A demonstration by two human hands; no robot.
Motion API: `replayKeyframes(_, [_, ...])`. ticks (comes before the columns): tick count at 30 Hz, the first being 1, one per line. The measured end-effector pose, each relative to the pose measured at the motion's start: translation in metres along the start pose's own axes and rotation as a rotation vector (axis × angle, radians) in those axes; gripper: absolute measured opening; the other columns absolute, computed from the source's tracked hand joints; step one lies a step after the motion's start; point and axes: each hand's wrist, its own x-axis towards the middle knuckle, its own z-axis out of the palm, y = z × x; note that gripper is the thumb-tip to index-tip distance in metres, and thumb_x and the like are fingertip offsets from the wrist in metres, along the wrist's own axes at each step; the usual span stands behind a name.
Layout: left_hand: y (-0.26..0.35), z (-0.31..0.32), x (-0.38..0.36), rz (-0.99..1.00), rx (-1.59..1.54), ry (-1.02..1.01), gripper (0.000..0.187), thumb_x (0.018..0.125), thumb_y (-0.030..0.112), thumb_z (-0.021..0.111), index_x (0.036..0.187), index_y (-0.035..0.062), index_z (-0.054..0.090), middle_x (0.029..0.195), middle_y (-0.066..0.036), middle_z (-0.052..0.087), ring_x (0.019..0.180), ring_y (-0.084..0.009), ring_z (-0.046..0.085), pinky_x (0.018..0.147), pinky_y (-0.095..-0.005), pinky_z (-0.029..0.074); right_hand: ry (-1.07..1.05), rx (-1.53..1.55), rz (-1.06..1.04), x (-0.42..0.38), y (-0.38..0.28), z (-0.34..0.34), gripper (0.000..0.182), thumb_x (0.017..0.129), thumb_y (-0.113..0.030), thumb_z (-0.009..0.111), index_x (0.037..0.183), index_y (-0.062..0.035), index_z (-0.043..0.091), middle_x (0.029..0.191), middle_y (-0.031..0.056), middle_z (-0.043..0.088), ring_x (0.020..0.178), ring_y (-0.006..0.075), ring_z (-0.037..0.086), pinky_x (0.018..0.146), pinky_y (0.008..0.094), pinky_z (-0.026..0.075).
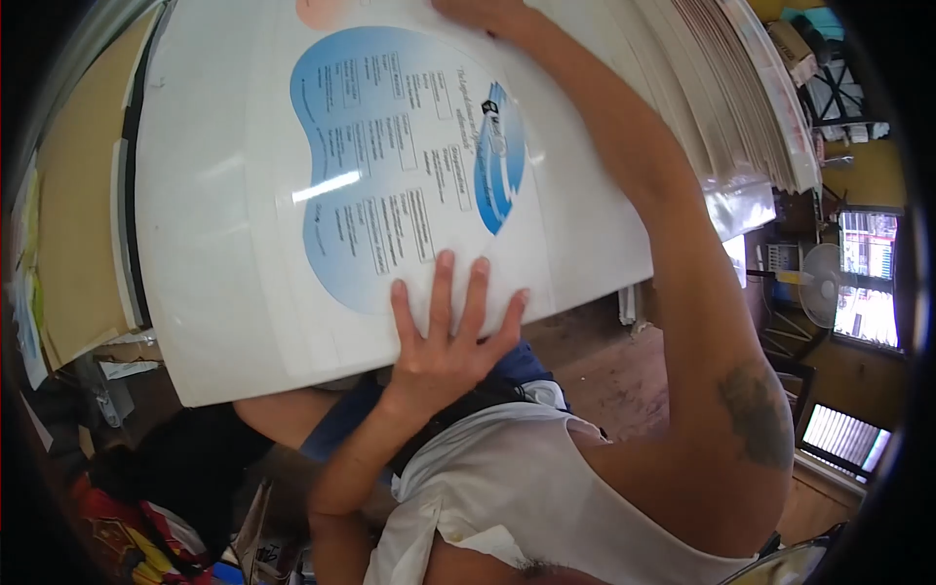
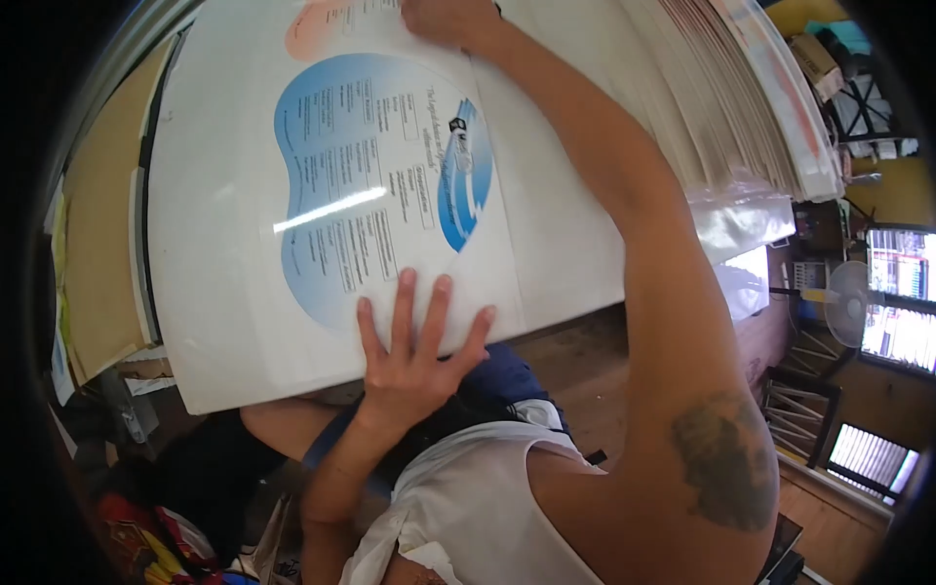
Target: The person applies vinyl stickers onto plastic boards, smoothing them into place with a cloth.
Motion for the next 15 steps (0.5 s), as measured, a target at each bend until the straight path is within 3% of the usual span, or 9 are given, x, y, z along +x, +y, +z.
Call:
replayKeyframes(2, [-0.001,-0.001,-0.002,-0.022,-0.030,-0.007,0.058,0.086,0.057,0.064,0.140,0.0358,0.055,0.146,-0.014,0.055,0.135,-0.0428,0.051,0.106,-0.0712,0.033,0.064,0.029,-0.123,-0.071,-0.029,-0.017,0.026,0.096,-0.023,0.048,0.092,-0.0049,0.067,0.082,0.0133,0.073,0.073,0.0326,0.072,0.063,0.0471,0.057])
replayKeyframes(6, [-0.001,0.003,-0.005,-0.046,-0.096,0.029,0.061,0.082,0.056,0.069,0.138,0.0346,0.058,0.147,-0.014,0.054,0.140,-0.0426,0.046,0.108,-0.0703,0.031,0.133,0.153,-0.119,-0.188,-0.077,-0.052,0.015,0.090,-0.021,0.058,0.082,-0.0085,0.061,0.077,0.0131,0.067,0.073,0.0329,0.066,0.063,0.0464,0.053])
replayKeyframes(9, [0.000,0.003,-0.005,-0.038,-0.107,0.062,0.063,0.078,0.054,0.073,0.136,0.0333,0.060,0.147,-0.015,0.053,0.142,-0.0427,0.042,0.107,-0.0722,0.032,0.091,0.237,-0.122,-0.267,-0.107,-0.087,0.013,0.085,-0.017,0.063,0.082,-0.0055,0.058,0.079,0.0115,0.065,0.078,0.0312,0.066,0.063,0.0470,0.053])
replayKeyframes(15, [-0.006,0.008,-0.014,0.090,-0.174,0.164,0.052,0.082,0.050,0.071,0.129,0.0288,0.064,0.149,-0.014,0.050,0.144,-0.0414,0.040,0.106,-0.0758,0.031,0.025,0.335,-0.109,-0.315,-0.114,-0.113,0.015,0.087,-0.012,0.065,0.080,-0.0033,0.055,0.078,0.0139,0.061,0.076,0.0339,0.064,0.063,0.0467,0.051])
